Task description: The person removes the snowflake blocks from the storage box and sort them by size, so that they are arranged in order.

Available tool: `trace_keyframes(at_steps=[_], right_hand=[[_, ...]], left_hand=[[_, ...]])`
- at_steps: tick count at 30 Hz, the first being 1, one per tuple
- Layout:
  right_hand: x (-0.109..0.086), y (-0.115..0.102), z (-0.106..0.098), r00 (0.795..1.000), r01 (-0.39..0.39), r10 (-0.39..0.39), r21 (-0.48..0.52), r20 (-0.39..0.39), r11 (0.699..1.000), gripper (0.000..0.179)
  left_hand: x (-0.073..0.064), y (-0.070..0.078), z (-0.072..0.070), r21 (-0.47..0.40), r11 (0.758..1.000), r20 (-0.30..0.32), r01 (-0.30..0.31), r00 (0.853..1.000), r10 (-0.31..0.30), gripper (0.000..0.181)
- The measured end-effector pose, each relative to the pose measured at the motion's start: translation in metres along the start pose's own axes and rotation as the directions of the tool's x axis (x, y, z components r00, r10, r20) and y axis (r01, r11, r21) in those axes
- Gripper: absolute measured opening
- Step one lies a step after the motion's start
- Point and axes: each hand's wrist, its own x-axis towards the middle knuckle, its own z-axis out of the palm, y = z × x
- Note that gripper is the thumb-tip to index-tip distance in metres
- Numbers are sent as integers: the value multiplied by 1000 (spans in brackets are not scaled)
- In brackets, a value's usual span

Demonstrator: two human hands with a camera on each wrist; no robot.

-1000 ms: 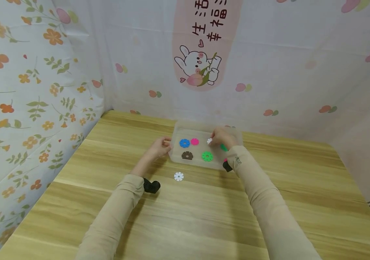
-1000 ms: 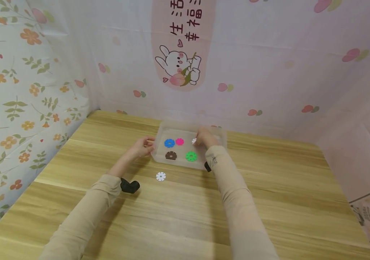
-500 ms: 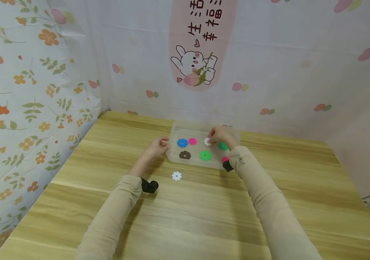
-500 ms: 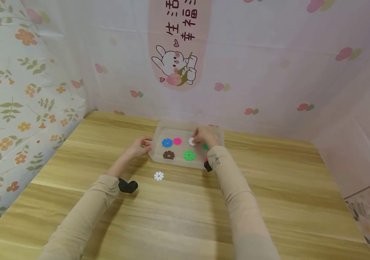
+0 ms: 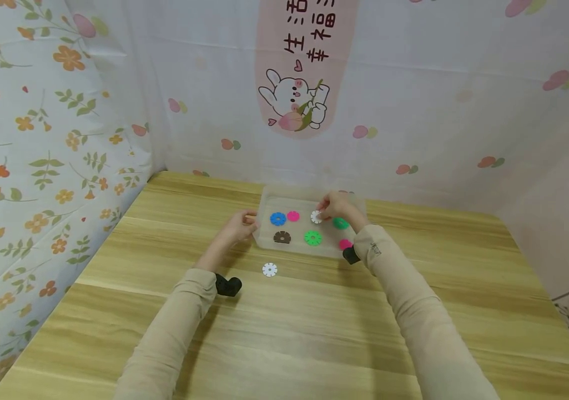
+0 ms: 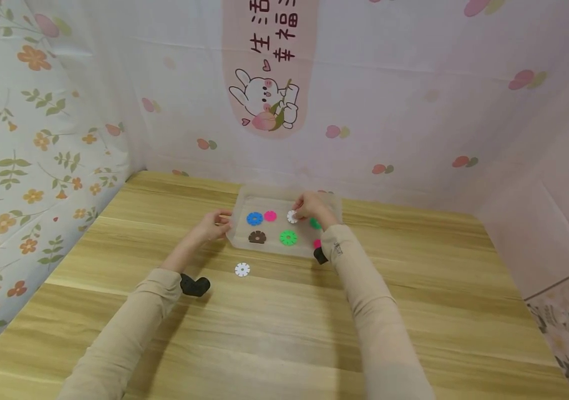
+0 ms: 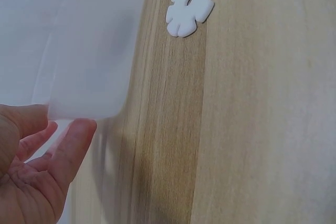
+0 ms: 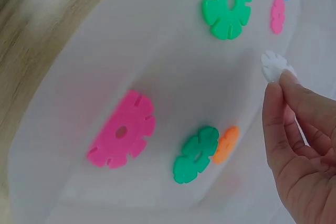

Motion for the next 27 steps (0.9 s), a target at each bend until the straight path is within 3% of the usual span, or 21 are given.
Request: trace_keyframes(at_steps=[4, 8, 27], right_hand=[[-23, -11, -3, 999, 40, -40, 43, -1, 998, 23], [-34, -10, -5, 997, 73, -73, 60, -13, 995, 23], [-53, -10, -4, 980, 197, -192, 133, -55, 971, 20]], left_hand=[[-1, -1, 0, -5, 1000, 7, 9, 1000, -9, 44], [-1, -1, 0, -6, 1000, 12, 11, 1000, -11, 44], [-1, 0, 1, -22, 1000, -5, 12, 1000, -13, 43]])
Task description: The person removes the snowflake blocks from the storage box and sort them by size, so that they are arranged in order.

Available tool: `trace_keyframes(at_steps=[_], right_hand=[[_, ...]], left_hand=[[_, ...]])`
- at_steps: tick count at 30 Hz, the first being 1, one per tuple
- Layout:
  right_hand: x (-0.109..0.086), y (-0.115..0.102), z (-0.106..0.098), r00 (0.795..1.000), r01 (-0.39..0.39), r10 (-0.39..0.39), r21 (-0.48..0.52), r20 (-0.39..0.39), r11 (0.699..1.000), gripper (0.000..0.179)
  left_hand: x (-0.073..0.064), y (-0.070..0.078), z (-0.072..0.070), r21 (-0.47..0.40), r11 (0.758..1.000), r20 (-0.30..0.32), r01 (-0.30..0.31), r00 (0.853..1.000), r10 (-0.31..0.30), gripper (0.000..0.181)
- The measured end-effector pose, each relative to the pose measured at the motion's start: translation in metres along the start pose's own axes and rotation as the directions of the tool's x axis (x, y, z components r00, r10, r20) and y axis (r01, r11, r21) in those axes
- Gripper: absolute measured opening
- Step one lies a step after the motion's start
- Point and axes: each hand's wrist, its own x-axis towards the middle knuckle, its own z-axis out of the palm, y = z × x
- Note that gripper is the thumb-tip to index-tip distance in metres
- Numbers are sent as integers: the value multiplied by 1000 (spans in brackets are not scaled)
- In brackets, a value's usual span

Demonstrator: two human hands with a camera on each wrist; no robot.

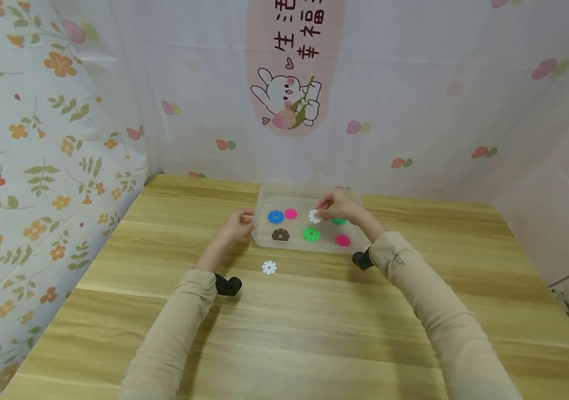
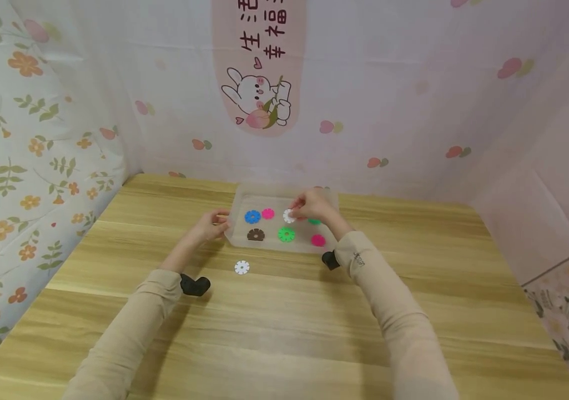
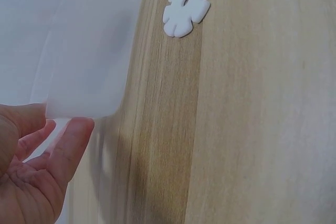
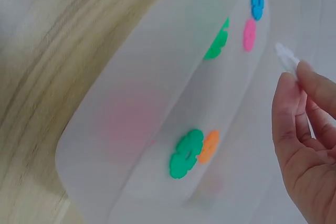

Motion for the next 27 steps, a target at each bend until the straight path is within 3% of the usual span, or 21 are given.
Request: trace_keyframes(at_steps=[12, 27], right_hand=[[-12, -16, 11, 996, 5, -15, 118, 83, 993, 23], [-20, -29, 33, 986, -26, 10, 95, 165, 995, 22]], left_hand=[[2, 1, -2, 21, 1000, 5, -13, 1000, 13, 43], [2, -3, 0, -15, 1000, 12, -17, 1000, 17, 43]])
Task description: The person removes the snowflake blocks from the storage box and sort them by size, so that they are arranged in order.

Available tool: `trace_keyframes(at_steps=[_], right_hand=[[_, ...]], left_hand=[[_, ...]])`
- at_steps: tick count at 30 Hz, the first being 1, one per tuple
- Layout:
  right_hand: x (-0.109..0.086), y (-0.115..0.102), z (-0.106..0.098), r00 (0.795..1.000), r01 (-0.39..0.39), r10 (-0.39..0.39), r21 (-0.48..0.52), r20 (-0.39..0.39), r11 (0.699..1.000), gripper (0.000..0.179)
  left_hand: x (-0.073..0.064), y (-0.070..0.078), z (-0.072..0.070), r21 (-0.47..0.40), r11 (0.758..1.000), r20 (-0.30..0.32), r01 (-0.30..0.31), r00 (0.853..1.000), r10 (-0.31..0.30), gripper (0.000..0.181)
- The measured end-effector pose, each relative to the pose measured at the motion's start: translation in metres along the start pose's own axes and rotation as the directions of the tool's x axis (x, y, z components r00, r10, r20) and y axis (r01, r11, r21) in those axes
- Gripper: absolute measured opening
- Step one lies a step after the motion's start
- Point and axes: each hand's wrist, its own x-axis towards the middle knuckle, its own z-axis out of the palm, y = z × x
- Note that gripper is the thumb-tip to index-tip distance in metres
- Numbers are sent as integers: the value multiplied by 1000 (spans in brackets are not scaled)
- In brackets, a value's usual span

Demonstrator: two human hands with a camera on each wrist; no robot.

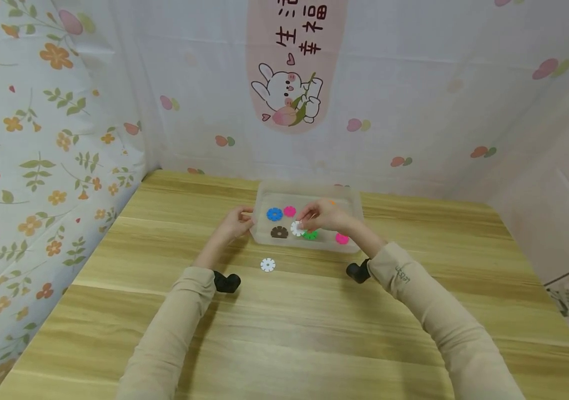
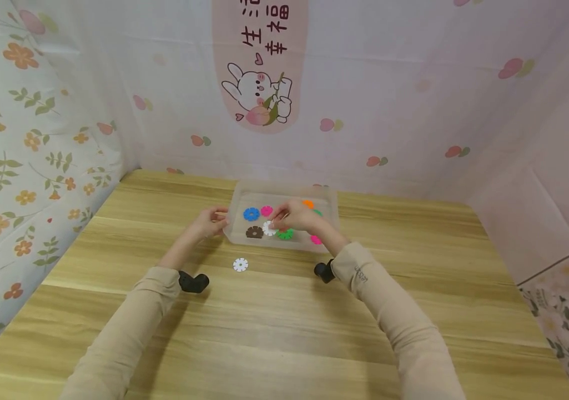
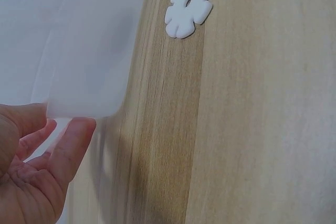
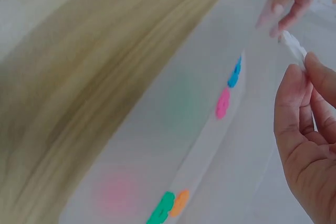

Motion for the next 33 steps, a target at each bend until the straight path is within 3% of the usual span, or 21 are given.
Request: trace_keyframes(at_steps=[5, 14, 24, 30, 33], right_hand=[[-3, -1, 9, 998, 50, -50, 6, 44, 999, 21], [-4, -1, 23, 994, 97, -97, 9, 44, 995, 18], [-8, 2, 36, 990, 110, -109, -14, 94, 994, 16], [-7, 4, 41, 993, 99, -97, -26, 73, 995, 14], [-9, 5, 45, 997, 57, -55, -33, 61, 998, 12]], left_hand=[[1, 0, 0, 12, 1000, -2, 9, 1000, -9, 43], [0, 3, -1, -2, 1000, -4, 4, 1000, -4, 43], [-2, 4, 0, 8, 1000, 5, 20, 1000, -20, 43], [-1, 2, -1, 9, 1000, -7, 6, 1000, -6, 43], [0, 1, 0, 2, 1000, -7, 9, 1000, -8, 42]])
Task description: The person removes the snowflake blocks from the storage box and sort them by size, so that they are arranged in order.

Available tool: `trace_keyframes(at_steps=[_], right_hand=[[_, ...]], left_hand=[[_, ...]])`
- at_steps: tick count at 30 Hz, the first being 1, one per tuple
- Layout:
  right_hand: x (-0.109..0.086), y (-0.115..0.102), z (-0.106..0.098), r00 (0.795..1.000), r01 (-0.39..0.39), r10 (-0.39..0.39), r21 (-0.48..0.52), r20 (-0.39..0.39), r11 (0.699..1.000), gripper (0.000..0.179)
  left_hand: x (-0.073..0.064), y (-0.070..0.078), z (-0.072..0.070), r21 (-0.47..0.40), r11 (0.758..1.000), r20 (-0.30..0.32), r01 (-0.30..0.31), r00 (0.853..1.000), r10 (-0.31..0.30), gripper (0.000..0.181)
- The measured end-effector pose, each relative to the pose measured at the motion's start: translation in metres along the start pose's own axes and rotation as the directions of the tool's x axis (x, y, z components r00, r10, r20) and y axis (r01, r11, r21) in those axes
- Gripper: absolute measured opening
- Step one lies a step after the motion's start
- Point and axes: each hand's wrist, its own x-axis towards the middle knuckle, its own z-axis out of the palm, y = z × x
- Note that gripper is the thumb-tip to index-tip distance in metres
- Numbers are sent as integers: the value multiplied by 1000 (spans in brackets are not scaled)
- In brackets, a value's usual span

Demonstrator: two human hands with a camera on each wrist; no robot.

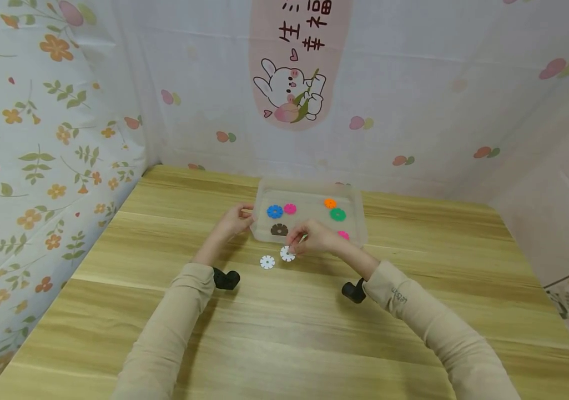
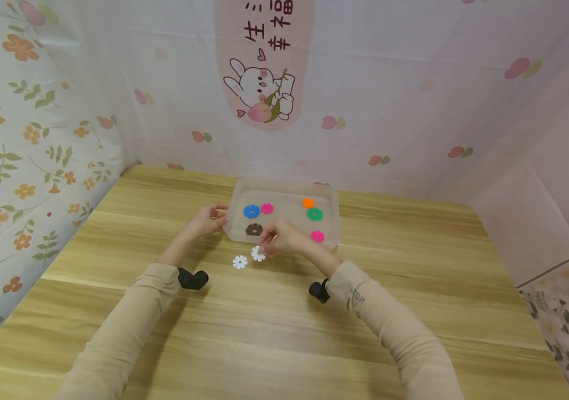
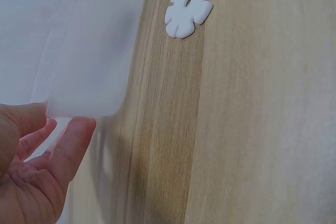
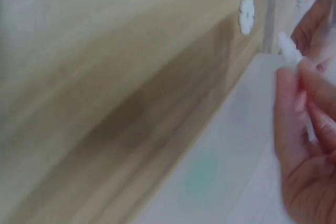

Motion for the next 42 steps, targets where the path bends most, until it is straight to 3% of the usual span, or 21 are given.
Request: trace_keyframes(at_steps=[4, 8, 13, 19, 27, 42], right_hand=[[-3, 2, 8, 993, -118, 119, 26, -26, 993, 11], [-6, 5, 17, 982, -173, 175, 27, -66, 984, 10], [-8, 8, 26, 979, -168, 164, -28, -121, 985, 6], [-9, 10, 33, 966, -208, 202, -20, -164, 978, 8], [-11, 12, 33, 960, -205, 193, -36, -201, 978, 15], [-15, 18, 18, 966, -219, 217, -2, -143, 976, 21]], left_hand=[[0, 0, 0, 0, 1000, 6, 6, 1000, -6, 43], [1, 1, 0, -9, 1000, 7, 12, 1000, -11, 43], [1, 2, -1, -26, 1000, 16, 10, 1000, -10, 44], [0, 4, -2, -23, 1000, 17, 13, 1000, -13, 44], [-1, 5, -2, -28, 999, 19, 16, 1000, -15, 45], [0, 1, 0, -38, 999, 24, 11, 1000, -10, 44]])
